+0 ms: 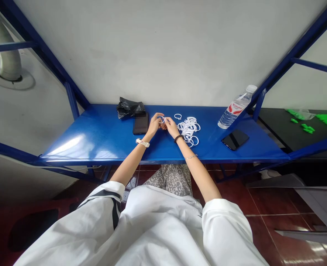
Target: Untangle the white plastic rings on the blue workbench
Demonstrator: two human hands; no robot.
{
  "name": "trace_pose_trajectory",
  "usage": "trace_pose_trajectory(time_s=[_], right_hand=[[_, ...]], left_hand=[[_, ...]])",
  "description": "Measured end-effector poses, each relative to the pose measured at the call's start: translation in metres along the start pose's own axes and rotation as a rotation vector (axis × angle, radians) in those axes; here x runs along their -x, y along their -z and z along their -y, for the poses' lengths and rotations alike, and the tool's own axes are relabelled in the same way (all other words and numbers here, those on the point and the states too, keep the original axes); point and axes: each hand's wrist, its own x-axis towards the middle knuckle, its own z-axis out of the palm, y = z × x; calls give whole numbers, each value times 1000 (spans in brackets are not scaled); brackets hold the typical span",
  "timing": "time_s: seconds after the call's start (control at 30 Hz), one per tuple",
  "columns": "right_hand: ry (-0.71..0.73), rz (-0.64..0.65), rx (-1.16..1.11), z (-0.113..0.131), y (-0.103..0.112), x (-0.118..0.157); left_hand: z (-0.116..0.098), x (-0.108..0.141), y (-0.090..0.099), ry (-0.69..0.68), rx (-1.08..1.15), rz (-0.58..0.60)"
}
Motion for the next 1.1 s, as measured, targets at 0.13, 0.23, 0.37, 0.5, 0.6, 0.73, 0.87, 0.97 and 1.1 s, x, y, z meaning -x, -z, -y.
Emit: trace_pose_trajectory(time_s=[0.13, 0.23, 0.37, 0.5, 0.6, 0.73, 0.87, 0.97, 1.1], right_hand=[[35, 1, 45, 2, -2, 2], [40, 9, 67, 3, -3, 3], [64, 11, 94, 5, -3, 5], [63, 13, 119, 8, -4, 5], [37, 4, 147, 9, -5, 4], [40, -9, 174, 9, -6, 3], [40, -28, 177, 9, -6, 4], [40, -40, 176, 10, -7, 5], [29, -47, 196, 10, -7, 6]], left_hand=[[1, 1, 0, -2, -33, -13], [3, -1, 1, 7, -50, -5], [8, -4, 2, 11, -48, -23], [10, -5, 3, 31, -19, -36], [10, -6, 3, 75, 6, -43], [11, -9, 3, 109, 24, -46], [12, -11, 4, 103, 28, -34], [12, -12, 5, 81, 24, -20], [15, -13, 4, 34, 8, -6]])
